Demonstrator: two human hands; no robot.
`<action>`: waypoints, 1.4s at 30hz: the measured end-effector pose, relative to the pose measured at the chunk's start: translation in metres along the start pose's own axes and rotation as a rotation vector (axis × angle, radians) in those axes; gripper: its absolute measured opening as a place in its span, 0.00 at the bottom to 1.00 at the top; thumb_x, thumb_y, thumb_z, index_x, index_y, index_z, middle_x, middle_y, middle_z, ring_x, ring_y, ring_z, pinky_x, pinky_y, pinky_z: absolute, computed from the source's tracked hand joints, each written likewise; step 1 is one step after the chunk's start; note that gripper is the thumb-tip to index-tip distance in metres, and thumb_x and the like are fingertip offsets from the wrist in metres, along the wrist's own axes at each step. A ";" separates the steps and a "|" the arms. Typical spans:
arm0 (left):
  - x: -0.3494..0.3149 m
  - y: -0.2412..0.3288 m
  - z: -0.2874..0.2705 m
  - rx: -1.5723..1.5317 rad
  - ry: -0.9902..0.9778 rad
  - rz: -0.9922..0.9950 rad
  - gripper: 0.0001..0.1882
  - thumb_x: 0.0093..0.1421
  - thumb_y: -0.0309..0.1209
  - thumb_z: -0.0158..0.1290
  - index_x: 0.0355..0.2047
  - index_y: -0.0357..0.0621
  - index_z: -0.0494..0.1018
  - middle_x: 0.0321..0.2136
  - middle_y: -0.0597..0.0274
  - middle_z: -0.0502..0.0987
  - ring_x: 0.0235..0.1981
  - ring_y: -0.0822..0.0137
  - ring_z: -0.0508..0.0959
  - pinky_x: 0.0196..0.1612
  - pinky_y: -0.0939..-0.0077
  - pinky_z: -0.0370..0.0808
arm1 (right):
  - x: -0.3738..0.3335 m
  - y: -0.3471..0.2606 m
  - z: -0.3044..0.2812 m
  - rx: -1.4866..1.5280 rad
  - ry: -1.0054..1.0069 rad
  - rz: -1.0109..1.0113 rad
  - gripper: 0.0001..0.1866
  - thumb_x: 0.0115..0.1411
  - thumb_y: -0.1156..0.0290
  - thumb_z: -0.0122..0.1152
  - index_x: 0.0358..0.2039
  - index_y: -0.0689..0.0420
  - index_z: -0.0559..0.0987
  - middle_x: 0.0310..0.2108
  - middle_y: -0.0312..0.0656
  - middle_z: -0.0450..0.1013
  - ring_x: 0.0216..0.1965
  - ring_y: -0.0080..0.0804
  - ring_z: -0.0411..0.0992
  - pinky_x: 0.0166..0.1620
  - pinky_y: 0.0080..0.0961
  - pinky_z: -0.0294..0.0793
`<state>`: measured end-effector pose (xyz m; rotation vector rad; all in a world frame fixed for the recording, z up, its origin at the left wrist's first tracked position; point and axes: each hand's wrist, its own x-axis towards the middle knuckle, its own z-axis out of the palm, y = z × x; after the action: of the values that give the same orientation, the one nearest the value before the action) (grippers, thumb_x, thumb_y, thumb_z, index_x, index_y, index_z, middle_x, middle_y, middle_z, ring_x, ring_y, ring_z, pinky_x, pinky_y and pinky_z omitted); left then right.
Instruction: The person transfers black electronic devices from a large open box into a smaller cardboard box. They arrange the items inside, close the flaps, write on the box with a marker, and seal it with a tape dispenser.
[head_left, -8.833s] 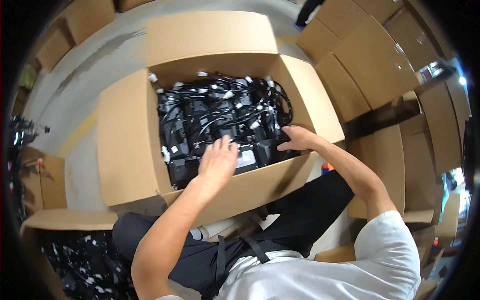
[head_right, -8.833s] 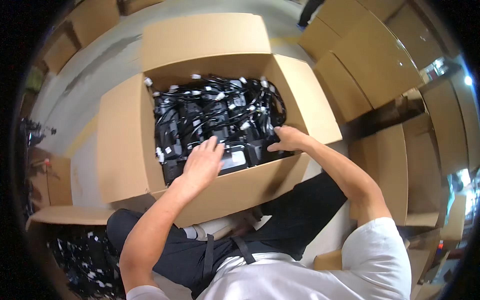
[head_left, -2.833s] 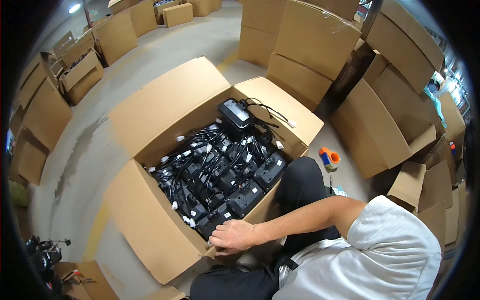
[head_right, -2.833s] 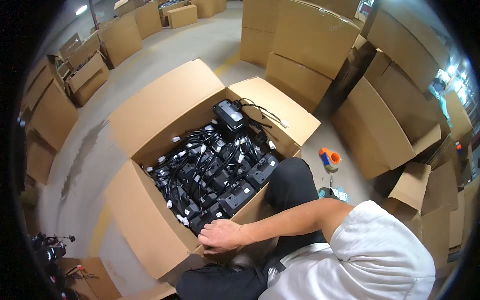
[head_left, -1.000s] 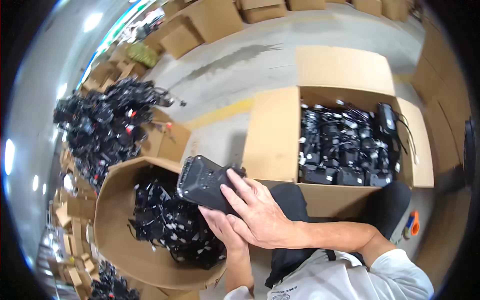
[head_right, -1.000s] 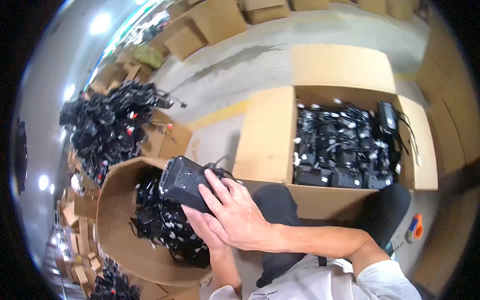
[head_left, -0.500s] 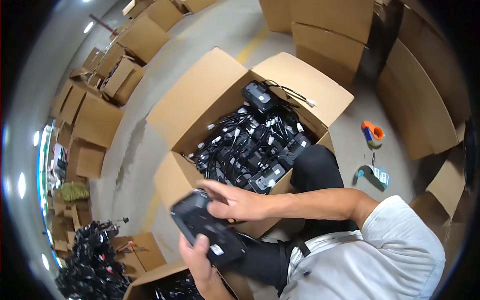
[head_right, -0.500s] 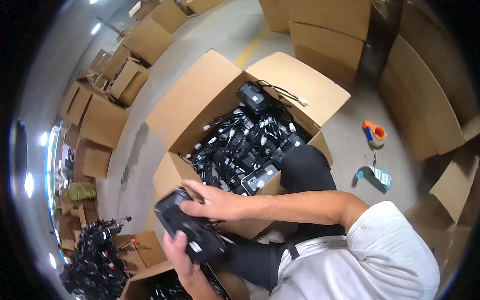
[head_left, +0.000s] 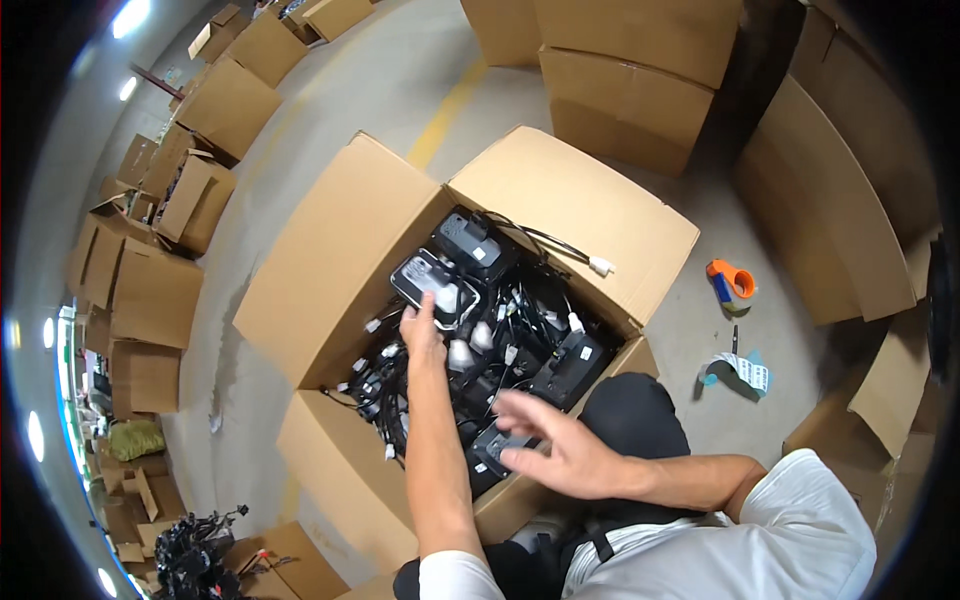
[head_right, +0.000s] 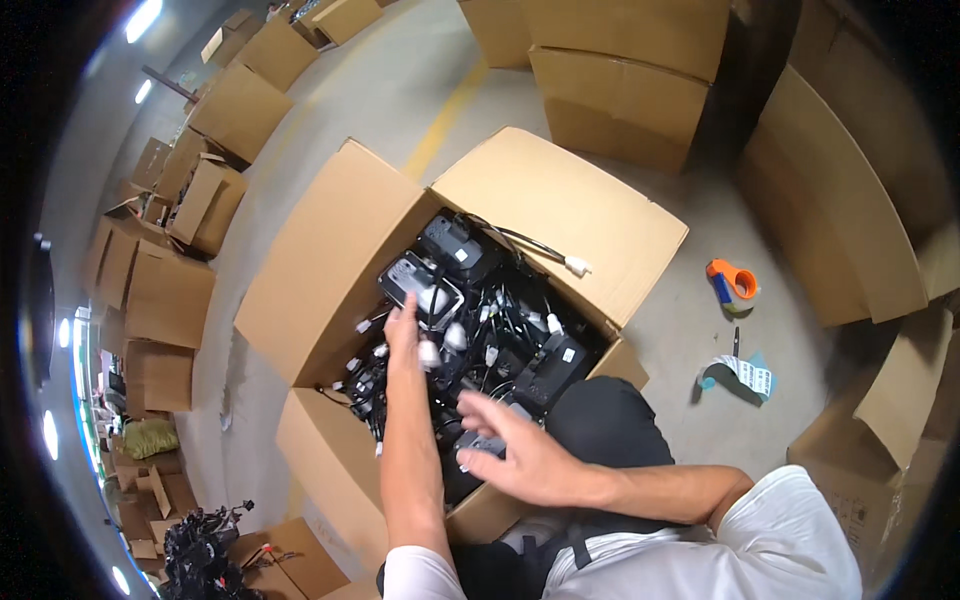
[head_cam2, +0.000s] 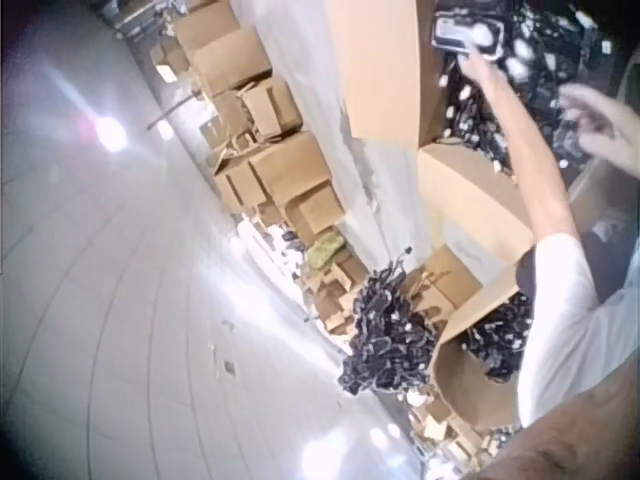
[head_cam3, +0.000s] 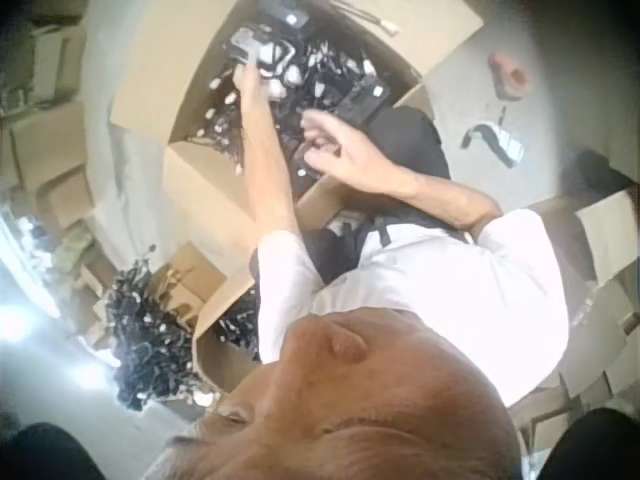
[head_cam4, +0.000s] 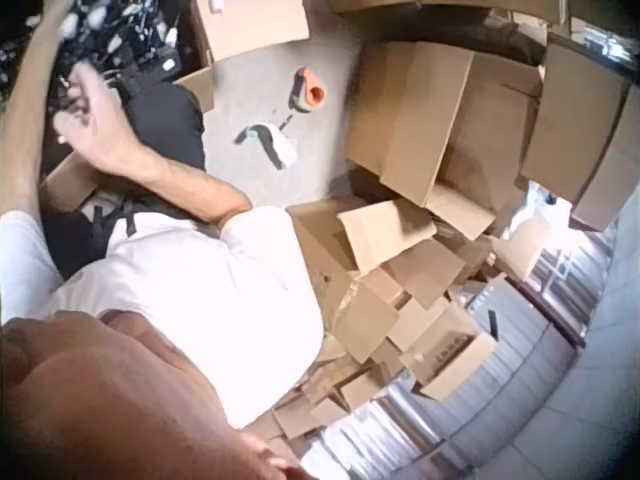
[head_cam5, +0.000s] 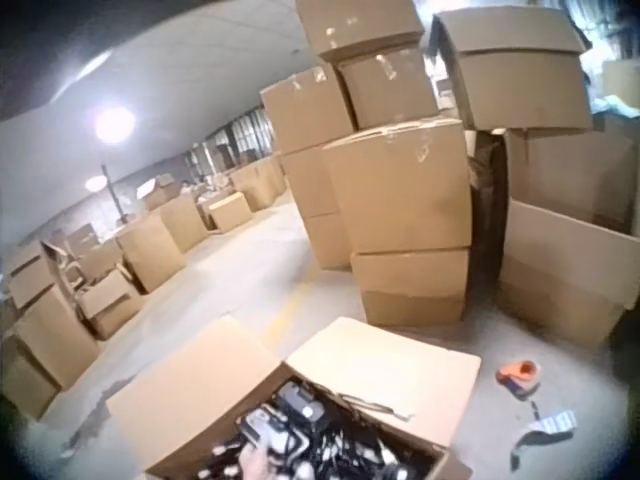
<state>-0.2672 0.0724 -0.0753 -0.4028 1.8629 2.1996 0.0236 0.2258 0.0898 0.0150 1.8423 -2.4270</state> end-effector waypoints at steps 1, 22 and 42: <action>0.011 -0.021 0.011 -0.045 0.035 0.006 0.19 0.67 0.34 0.61 0.52 0.36 0.72 0.45 0.55 0.80 0.43 0.61 0.82 0.46 0.64 0.81 | -0.001 -0.003 -0.004 0.026 -0.065 0.051 0.35 0.68 0.67 0.62 0.69 0.68 0.59 0.62 0.56 0.68 0.62 0.40 0.69 0.63 0.34 0.70; -0.190 0.138 -0.141 0.540 -0.210 0.220 0.30 0.71 0.41 0.55 0.63 0.28 0.68 0.47 0.50 0.81 0.43 0.70 0.81 0.48 0.74 0.78 | -0.007 0.025 0.025 -0.543 -0.265 -0.002 0.17 0.64 0.68 0.63 0.50 0.65 0.78 0.43 0.50 0.79 0.44 0.40 0.79 0.49 0.33 0.77; -0.504 -0.211 -0.539 0.986 0.807 -0.629 0.71 0.45 0.54 0.73 0.74 0.32 0.38 0.72 0.28 0.46 0.74 0.38 0.47 0.75 0.51 0.51 | -0.037 0.042 0.134 -0.799 -0.629 0.208 0.19 0.68 0.72 0.60 0.55 0.68 0.76 0.49 0.46 0.79 0.48 0.30 0.77 0.54 0.29 0.76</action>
<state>0.3103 -0.4234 -0.1746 -1.4916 2.3945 0.5730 0.0705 0.0885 0.0876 -0.5112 2.1560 -1.2114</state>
